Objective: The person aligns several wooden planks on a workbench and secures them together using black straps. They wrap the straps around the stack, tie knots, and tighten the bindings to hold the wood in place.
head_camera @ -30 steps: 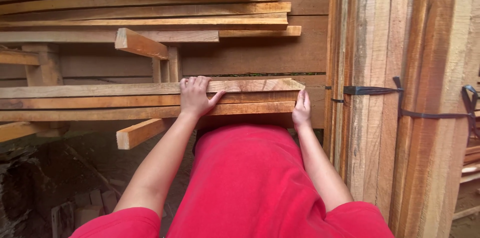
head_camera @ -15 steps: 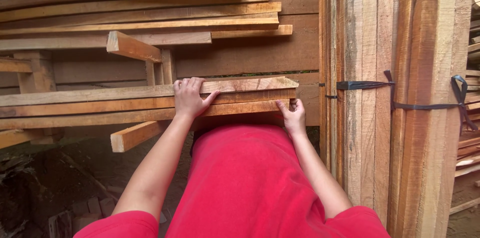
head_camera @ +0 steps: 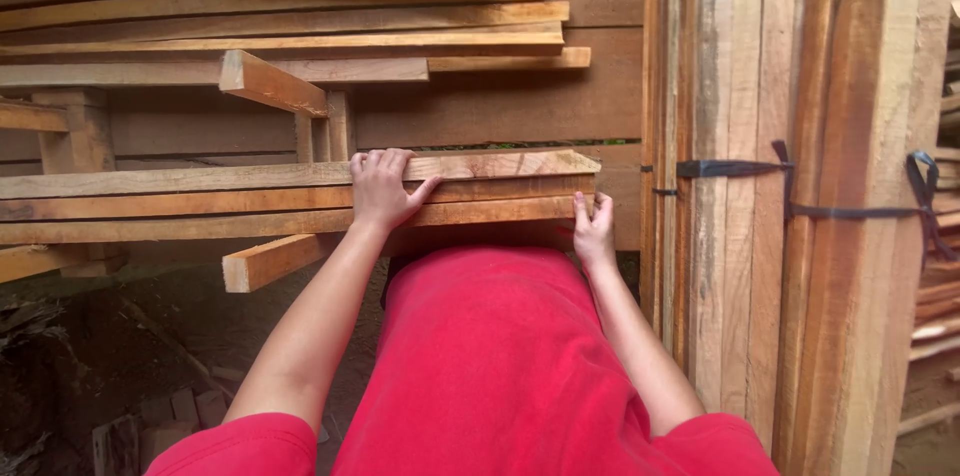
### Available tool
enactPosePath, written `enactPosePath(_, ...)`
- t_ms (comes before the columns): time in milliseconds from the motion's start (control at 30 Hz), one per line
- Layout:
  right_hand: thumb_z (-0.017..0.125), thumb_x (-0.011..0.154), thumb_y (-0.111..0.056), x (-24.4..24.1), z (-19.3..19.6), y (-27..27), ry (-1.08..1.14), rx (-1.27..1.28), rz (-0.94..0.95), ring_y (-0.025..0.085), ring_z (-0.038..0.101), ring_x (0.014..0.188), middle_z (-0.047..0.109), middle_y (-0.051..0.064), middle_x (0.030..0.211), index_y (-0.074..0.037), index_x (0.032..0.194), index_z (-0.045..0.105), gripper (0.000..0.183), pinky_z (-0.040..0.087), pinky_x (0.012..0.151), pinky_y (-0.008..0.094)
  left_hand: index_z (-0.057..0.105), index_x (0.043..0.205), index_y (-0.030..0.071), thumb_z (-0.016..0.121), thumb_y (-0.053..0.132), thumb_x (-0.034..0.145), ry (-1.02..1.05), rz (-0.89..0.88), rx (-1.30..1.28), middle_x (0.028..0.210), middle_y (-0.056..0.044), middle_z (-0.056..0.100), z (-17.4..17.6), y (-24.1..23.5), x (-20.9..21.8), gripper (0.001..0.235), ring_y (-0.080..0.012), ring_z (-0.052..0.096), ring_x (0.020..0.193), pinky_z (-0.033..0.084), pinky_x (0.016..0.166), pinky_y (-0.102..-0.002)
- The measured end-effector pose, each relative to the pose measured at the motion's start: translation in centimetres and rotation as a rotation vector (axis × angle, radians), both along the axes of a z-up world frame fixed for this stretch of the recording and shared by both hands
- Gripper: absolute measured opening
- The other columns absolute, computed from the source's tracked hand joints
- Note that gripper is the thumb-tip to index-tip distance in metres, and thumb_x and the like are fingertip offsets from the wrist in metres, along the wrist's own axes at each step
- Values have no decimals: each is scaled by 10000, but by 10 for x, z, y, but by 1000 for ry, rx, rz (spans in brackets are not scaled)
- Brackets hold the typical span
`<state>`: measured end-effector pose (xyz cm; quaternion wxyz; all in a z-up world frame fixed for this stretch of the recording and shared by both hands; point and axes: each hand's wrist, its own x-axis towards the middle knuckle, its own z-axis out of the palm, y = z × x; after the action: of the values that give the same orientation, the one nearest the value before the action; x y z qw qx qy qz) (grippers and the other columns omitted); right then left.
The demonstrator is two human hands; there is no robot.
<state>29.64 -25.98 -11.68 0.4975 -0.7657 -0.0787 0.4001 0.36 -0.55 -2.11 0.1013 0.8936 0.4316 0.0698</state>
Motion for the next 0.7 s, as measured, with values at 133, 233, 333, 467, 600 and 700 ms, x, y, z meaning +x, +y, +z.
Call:
enactPosePath(133, 662, 1054, -357, -9, 18, 8, 13, 81, -80, 168, 650, 948, 695, 86, 1028, -72, 1242, 508, 375, 598, 743, 329, 676, 1117, 223, 701, 679, 834, -1, -15, 15, 1039, 31, 714, 8, 2, 2, 537, -179, 642, 1023, 342, 1023, -426)
enactPosePath(233, 673, 1051, -347, -10, -15, -7, 47, 71, -133, 152, 642, 953, 674, 58, 1033, -95, 1233, 496, 358, 592, 767, 319, 679, 1135, 209, 693, 694, 831, 5, -19, -13, 1063, 21, 714, 5, -4, -5, 573, -189, 639, 1036, 345, 1032, -437)
enactPosePath(333, 698, 1037, -401, -4, -28, 3, 252, 101, -252, 341, 648, 1051, 563, 147, 1272, -65, 1401, 432, 562, 603, 793, 599, 683, 1134, 214, 706, 693, 830, -11, -15, 4, 1037, 11, 713, 8, 4, -1, 568, -200, 650, 1014, 357, 1010, -436)
enactPosePath(467, 692, 1026, -357, -9, 10, 10, 313, 163, -319, 241, 693, 999, 635, 38, 1127, -158, 1234, 526, 333, 637, 775, 525, 682, 1111, 209, 712, 707, 812, -35, -2, -14, 1036, 21, 711, 9, 0, -2, 582, -184, 644, 1027, 359, 1006, -425)
enactPosePath(600, 613, 1056, -521, 2, 41, 29, 37, 185, -120, 432, 342, 1457, 426, 254, 1464, -13, 1437, 444, 656, 257, 1216, 585, 666, 1115, 211, 671, 708, 841, 10, -9, 7, 1037, 22, 704, 3, -3, -4, 568, -174, 640, 1023, 359, 997, -420)
enactPosePath(700, 577, 1030, -624, 18, 61, 61, -12, 61, 55, 504, 274, 1489, 364, 277, 1564, -88, 1537, 420, 754, 207, 1214, 680, 659, 1120, 225, 662, 696, 851, 35, -21, -31, 1037, 32, 701, 10, 0, -2, 543, -175, 646, 1024, 368, 978, -412)
